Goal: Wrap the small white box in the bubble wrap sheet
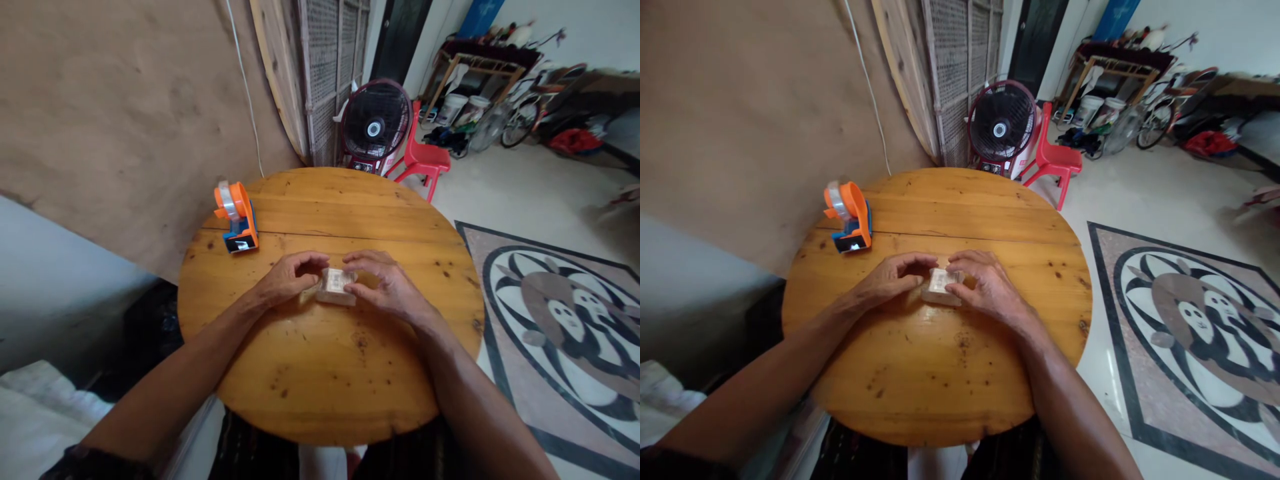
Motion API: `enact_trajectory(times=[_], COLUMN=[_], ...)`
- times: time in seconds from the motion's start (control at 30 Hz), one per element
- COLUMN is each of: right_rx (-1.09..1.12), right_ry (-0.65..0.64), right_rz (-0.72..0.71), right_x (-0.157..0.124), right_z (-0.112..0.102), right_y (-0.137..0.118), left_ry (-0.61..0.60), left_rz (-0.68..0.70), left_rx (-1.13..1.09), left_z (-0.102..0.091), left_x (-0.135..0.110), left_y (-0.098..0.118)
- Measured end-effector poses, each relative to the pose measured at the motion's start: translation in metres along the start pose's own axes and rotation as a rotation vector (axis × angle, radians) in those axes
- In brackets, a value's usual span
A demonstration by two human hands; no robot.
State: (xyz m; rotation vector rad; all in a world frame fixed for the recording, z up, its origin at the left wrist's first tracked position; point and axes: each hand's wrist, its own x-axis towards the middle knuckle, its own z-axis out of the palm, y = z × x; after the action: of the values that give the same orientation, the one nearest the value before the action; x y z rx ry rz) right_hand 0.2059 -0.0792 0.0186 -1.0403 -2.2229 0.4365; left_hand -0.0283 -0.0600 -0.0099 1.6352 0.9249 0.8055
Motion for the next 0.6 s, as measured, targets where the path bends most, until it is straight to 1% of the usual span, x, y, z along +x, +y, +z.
enact_trajectory(times=[0.23, 0.4, 0.6], right_rx=[-0.066, -0.096, -0.078], right_ry=[0.042, 0.075, 0.102], right_rz=[-0.060, -0.041, -0.007], right_x=[0.000, 0.002, 0.003], right_z=[0.007, 0.015, 0.019], right_y=[0.001, -0.003, -0.004], left_ry=[-0.015, -0.021, -0.026], left_rz=[0.028, 0.036, 0.058], left_rx=[0.044, 0.067, 0.111], left_z=[0.003, 0.002, 0.002], left_x=[-0.001, -0.001, -0.001], left_y=[0.002, 0.000, 0.002])
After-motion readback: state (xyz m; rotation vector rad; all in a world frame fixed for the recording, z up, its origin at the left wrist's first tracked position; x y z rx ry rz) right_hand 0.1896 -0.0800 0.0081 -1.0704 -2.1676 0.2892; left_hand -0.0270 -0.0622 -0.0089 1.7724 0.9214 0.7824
